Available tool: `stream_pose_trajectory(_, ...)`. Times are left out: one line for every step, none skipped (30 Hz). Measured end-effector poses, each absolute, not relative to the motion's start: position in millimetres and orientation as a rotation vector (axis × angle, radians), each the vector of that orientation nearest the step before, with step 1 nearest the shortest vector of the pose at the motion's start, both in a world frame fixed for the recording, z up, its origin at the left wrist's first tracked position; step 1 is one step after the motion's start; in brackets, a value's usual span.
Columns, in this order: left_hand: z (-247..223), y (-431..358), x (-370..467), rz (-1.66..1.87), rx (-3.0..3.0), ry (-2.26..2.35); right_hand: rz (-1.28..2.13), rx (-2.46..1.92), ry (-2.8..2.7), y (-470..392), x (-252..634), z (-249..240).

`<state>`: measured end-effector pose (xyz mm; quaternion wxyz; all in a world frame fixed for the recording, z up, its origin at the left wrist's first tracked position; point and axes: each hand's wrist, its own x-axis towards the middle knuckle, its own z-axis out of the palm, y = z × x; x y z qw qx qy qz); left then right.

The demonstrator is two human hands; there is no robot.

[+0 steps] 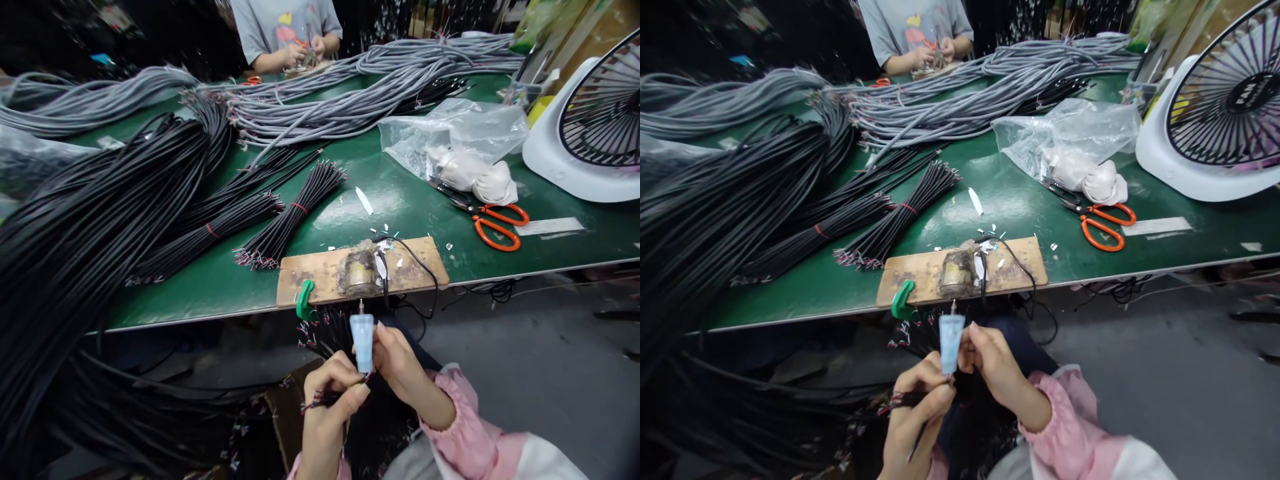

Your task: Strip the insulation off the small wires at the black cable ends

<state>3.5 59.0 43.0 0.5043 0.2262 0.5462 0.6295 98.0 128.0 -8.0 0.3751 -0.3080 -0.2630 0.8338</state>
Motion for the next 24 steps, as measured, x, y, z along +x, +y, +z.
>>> stream_pose_trajectory(42, 57, 3, 1.510, 0.543, 1.330, 2.127, -0.803, -0.687, 125, 101, -13)
stream_pose_trajectory(41, 55, 3, 1.498, 0.539, 1.344, 2.117, -0.811, -0.716, 122, 105, -17)
stream_pose_trajectory(38, 52, 2, 1.476, 0.533, 1.352, 2.107, -0.815, -0.756, 119, 109, -22)
stream_pose_trajectory(33, 49, 1, 1.446, 0.528, 1.357, 2.097, -0.815, -0.801, 116, 113, -25)
stream_pose_trajectory(27, 45, 0, 1.403, 0.522, 1.355, 2.087, -0.809, -0.849, 113, 117, -27)
stream_pose_trajectory(20, 41, -2, 1.333, 0.519, 1.342, 2.073, -0.802, -0.901, 110, 121, -28)
stream_pose_trajectory(11, 37, -4, 1.282, 0.529, 1.346, 2.056, -0.796, -0.958, 108, 125, -28)
stream_pose_trajectory(3, 34, -6, 1.217, 0.558, 1.362, 2.027, -0.789, -1.026, 107, 128, -26)
stream_pose_trajectory(-5, 30, -7, 1.146, 0.597, 1.380, 1.980, -0.780, -1.111, 106, 130, -23)
stream_pose_trajectory(-12, 27, -8, 1.079, 0.647, 1.373, 1.914, -0.767, -1.216, 106, 132, -19)
stream_pose_trajectory(-17, 26, -8, 1.072, 0.665, 1.413, 1.828, -0.746, -1.334, 107, 134, -13)
stream_pose_trajectory(-19, 25, -7, 1.091, 0.672, 1.469, 1.724, -0.716, -1.469, 107, 134, -7)
stream_pose_trajectory(-20, 25, -6, 1.121, 0.688, 1.522, 1.612, -0.682, -1.598, 108, 135, -1)
stream_pose_trajectory(-18, 27, -4, 1.131, 0.722, 1.546, 1.509, -0.646, -1.712, 108, 134, 5)
stream_pose_trajectory(-15, 29, -2, 1.118, 0.777, 1.525, 1.429, -0.619, -1.796, 108, 133, 10)
stream_pose_trajectory(-12, 31, 0, 1.063, 0.856, 1.447, 1.372, -0.597, -1.842, 107, 132, 13)
stream_pose_trajectory(-8, 33, 1, 1.038, 0.912, 1.377, 1.335, -0.590, -1.851, 105, 131, 16)
stream_pose_trajectory(-6, 34, 2, 1.064, 0.931, 1.344, 1.313, -0.596, -1.832, 104, 130, 16)
stream_pose_trajectory(-5, 34, 1, 1.093, 0.930, 1.309, 1.301, -0.612, -1.794, 102, 129, 15)
stream_pose_trajectory(-6, 33, 1, 1.135, 0.908, 1.290, 1.294, -0.638, -1.748, 101, 128, 13)
stream_pose_trajectory(-9, 30, -1, 1.184, 0.871, 1.280, 1.289, -0.666, -1.704, 101, 127, 11)
stream_pose_trajectory(-13, 26, -2, 1.228, 0.826, 1.259, 1.289, -0.687, -1.669, 101, 127, 8)
stream_pose_trajectory(-18, 21, -3, 1.259, 0.793, 1.240, 1.294, -0.698, -1.643, 101, 127, 5)
stream_pose_trajectory(-22, 17, -4, 1.273, 0.789, 1.230, 1.302, -0.703, -1.624, 101, 128, 3)
